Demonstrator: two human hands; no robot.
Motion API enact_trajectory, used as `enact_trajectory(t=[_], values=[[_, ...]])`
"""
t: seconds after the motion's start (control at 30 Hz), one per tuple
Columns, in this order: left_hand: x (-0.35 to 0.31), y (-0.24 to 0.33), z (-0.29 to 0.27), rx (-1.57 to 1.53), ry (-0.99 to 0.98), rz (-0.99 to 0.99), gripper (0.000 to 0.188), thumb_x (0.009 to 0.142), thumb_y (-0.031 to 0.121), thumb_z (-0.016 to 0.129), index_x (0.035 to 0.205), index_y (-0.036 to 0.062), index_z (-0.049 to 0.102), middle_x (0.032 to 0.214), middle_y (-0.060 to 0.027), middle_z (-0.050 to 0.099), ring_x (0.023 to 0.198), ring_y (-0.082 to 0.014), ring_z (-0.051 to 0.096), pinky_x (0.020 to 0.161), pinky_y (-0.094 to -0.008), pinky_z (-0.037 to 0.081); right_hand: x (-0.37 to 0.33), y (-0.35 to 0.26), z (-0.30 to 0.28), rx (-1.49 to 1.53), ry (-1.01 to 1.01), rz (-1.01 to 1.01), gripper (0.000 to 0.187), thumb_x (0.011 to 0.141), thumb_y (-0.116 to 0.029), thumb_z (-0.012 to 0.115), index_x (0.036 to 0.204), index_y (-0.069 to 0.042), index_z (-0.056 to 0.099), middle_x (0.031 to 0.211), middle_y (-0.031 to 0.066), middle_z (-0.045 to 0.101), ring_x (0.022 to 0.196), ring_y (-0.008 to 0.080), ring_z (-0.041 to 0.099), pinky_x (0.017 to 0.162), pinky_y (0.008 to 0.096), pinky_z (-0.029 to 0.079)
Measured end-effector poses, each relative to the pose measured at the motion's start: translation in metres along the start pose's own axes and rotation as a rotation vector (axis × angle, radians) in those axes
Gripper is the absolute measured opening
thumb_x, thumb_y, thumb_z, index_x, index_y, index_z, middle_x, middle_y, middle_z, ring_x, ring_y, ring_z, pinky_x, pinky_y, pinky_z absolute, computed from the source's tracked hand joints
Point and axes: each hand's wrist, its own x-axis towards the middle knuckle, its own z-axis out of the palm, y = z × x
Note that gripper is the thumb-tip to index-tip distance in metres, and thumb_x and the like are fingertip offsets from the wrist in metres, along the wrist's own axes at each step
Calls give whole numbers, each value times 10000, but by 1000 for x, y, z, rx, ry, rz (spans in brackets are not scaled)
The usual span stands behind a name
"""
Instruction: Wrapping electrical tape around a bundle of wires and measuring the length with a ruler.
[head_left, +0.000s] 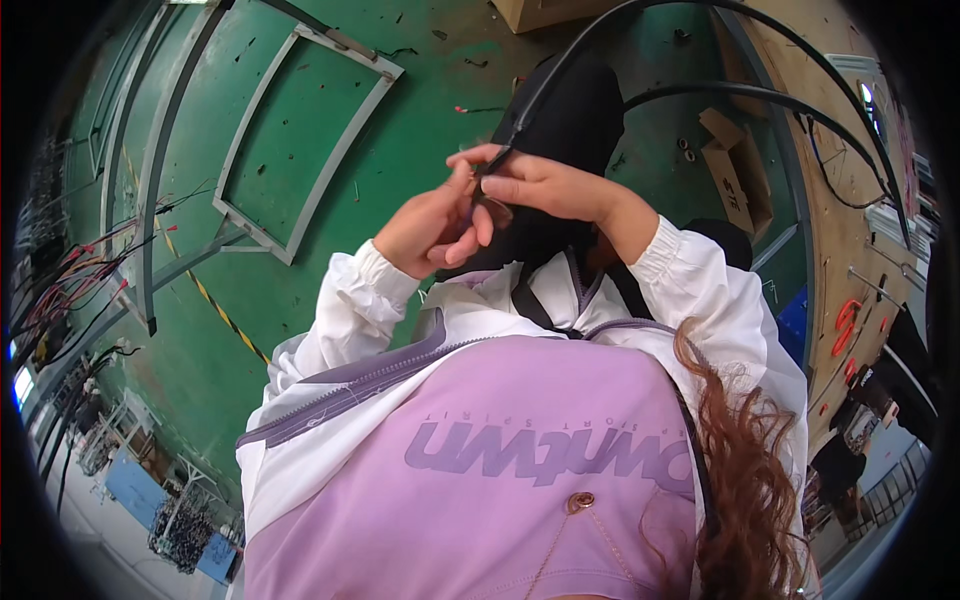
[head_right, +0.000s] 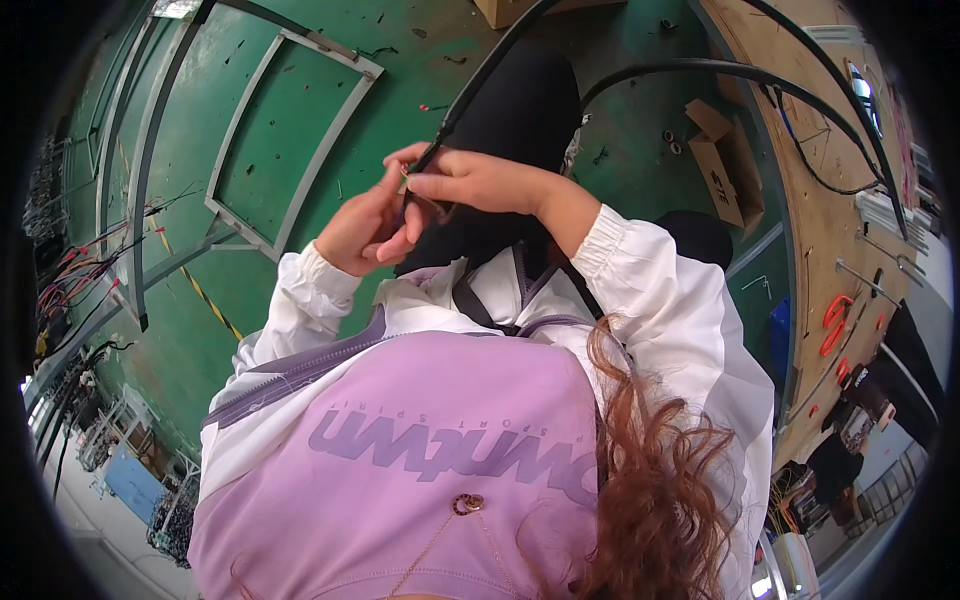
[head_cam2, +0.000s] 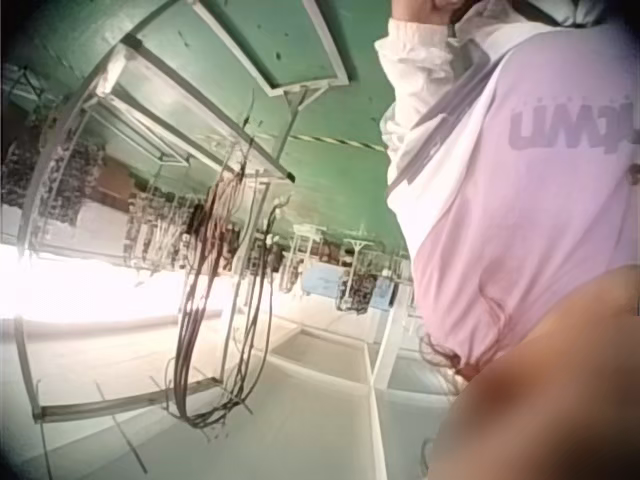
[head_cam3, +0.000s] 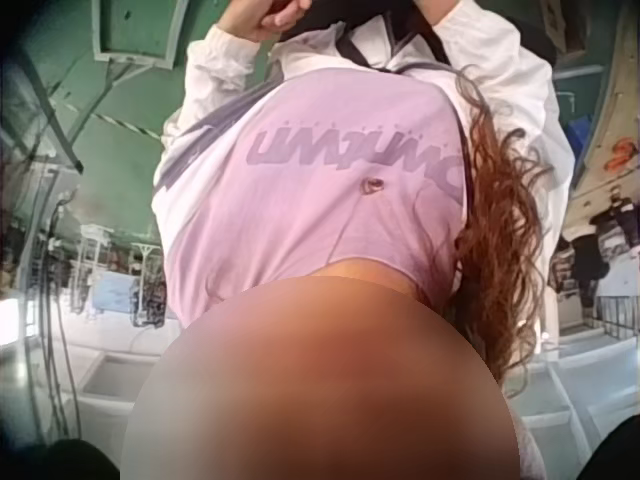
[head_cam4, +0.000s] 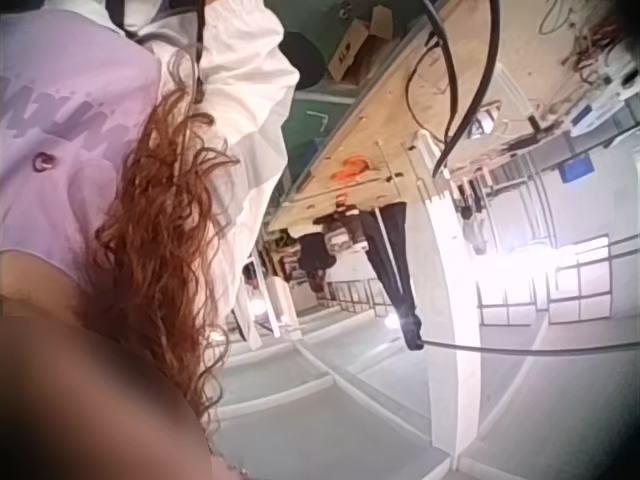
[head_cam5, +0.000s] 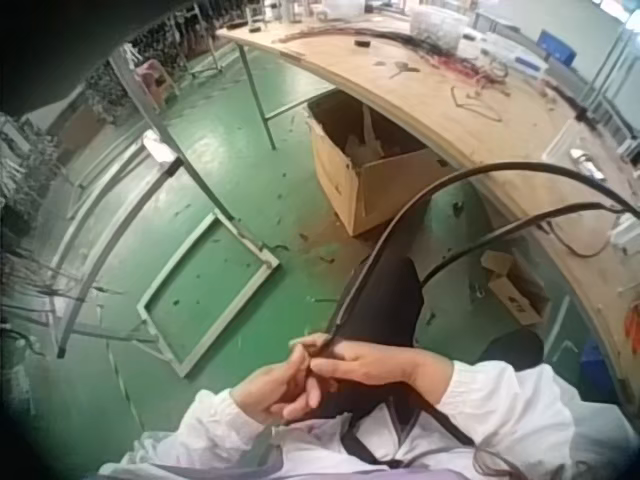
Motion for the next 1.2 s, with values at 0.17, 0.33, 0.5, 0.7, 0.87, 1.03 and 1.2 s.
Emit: enact_trajectory(t=[0.17, 0.33, 0.5, 0.7, 0.87, 1.03, 1.2], values=[[8, 1, 3, 427, 350, 148, 436, 922, 445, 342, 931, 46, 515, 671, -18, 462, 510, -85, 450, 398, -208, 337, -15, 30, 16, -95, 328, -106, 542, 867, -77, 524, 1341, -45, 264, 1120, 63, 492, 1013, 132, 475, 858, 273, 392], [54, -2, 24, 73, 252, 174, 293, 907, 349, 450, 948, 73, 540, 839, -21, 542, 721, -117, 526, 608, -237, 416, -25, 24, 35, -681, 864, -141, 577, 769, -100, 629, 1242, 10, 318, 1048, 147, 453, 893, 245, 547, 750, 344, 452], [86, 9, 27, -228, 185, 410, 259, 864, 288, 551, 849, 34, 600, 804, -56, 614, 682, -118, 539, 607, -239, 425, -31, 6, 29, -691, 1071, -227, 408, 724, -104, 666, 1053, -11, 445, 971, 136, 418, 815, 268, 525, 710, 341, 449], [115, 19, 29, -269, 304, 277, 269, 852, 307, 569, 733, 65, 576, 628, -2, 550, 497, -96, 395, 486, -225, 322, -48, 30, 56, -770, 1044, -182, 346, 711, -51, 646, 1015, 4, 490, 940, 113, 400, 801, 214, 490, 690, 295, 419], [97, 18, 25, 59, 129, 294, 393, 887, 392, 480, 821, 20, 586, 772, -67, 586, 655, -150, 526, 626, -266, 427, -49, 26, 71, -787, 1025, -219, 362, 716, -62, 637, 1025, 6, 461, 964, 113, 398, 811, 224, 493, 697, 296, 421], [37, 0, 2, 427, 27, 300, 501, 940, 395, 337, 1133, -41, 491, 1030, -90, 559, 898, -149, 538, 794, -287, 429, -50, 14, 79, -522, 785, -142, 294, 746, -79, 611, 996, -2, 478, 924, 83, 414, 763, 184, 478, 694, 276, 407], [-20, -42, -6, 652, 132, 251, 190, 886, 127, 498, 1010, -6, 554, 794, -13, 542, 736, -70, 506, 616, -218, 424, -44, 19, 90, -406, 478, -41, 283, 738, -90, 610, 993, -19, 511, 889, 82, 438, 778, 188, 483, 711, 275, 403]])
